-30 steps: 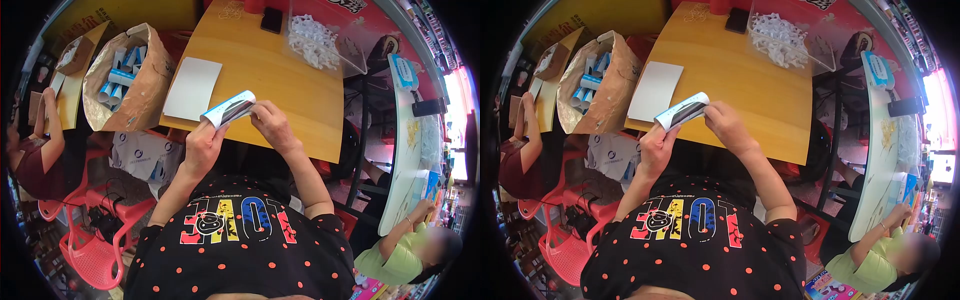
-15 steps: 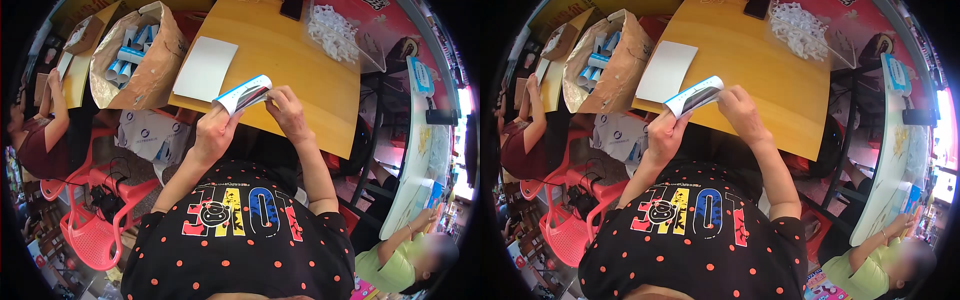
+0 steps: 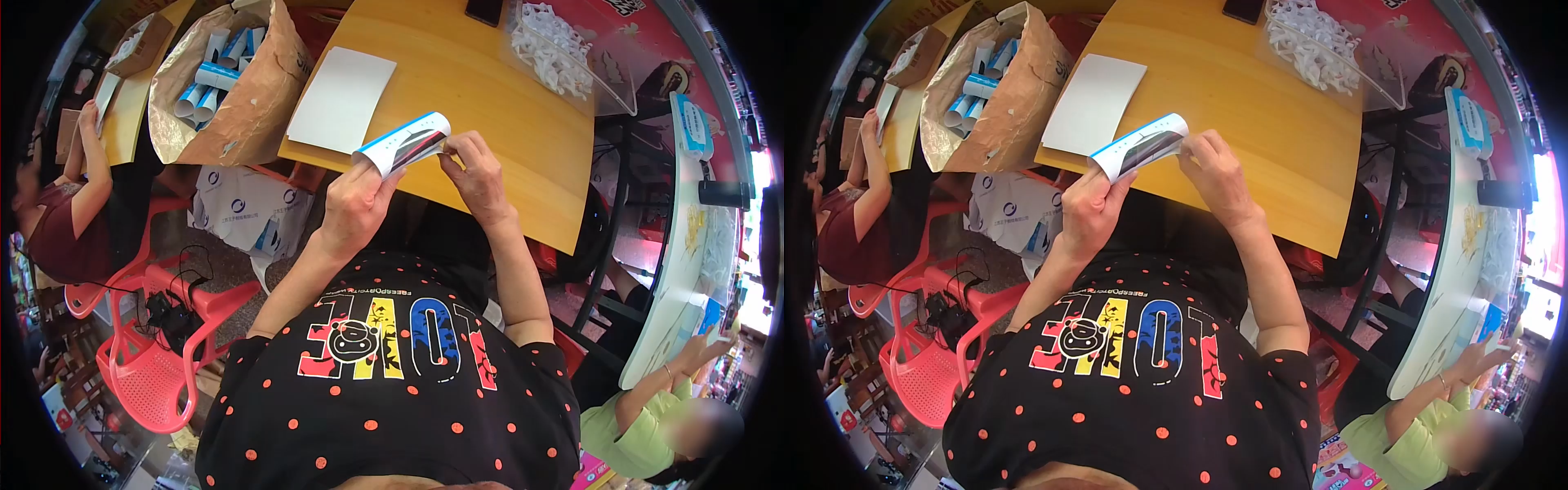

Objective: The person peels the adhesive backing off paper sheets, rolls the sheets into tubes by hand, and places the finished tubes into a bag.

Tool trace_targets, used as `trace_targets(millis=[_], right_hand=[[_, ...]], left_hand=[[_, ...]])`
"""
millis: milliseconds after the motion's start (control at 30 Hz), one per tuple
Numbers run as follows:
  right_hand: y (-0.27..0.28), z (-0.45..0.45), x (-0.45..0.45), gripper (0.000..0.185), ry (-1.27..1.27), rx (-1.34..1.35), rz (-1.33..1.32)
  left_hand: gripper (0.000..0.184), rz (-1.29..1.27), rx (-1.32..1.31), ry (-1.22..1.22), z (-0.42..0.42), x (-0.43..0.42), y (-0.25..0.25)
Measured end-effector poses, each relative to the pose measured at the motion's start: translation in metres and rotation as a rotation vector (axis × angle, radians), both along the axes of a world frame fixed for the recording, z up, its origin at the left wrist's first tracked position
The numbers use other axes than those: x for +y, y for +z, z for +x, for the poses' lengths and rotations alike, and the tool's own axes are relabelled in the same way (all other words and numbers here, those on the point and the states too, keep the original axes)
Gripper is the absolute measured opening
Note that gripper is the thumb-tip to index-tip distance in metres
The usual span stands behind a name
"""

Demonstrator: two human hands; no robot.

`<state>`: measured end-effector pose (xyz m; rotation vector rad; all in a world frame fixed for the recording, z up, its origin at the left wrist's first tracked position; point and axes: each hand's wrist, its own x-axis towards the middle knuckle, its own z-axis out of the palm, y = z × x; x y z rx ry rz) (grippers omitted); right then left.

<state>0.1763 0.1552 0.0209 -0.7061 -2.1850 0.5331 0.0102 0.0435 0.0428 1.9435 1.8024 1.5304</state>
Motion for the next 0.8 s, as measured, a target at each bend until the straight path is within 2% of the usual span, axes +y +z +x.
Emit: trace_targets(millis=[200,533,600,700,800], right_hand=[[-0.004,-0.002,-0.003,0.022,-0.019,0.066,-0.058],[-0.008,0.001,-0.004,0.021,-0.032,0.021,-0.149],[0.002,0.003,-0.005,0.012,-0.037,0.020,-0.373],[-0.001,0.015,0.009,0.013,-0.016,0.267,-0.814],[0.004,0.023,0.021,0.015,0.001,0.143,-0.828]], left_hand=[[0.018,0.007,0.016,0.002,0.000,-0.002,-0.002],[0.018,0.004,0.086,0.000,0.001,-0.003,-0.007],[0.018,-0.001,0.098,0.002,-0.002,-0.003,-0.009],[0.019,0.044,0.113,-0.022,-0.008,-0.002,-0.010],[0.020,0.035,0.137,-0.051,-0.011,-0.002,-0.011]])
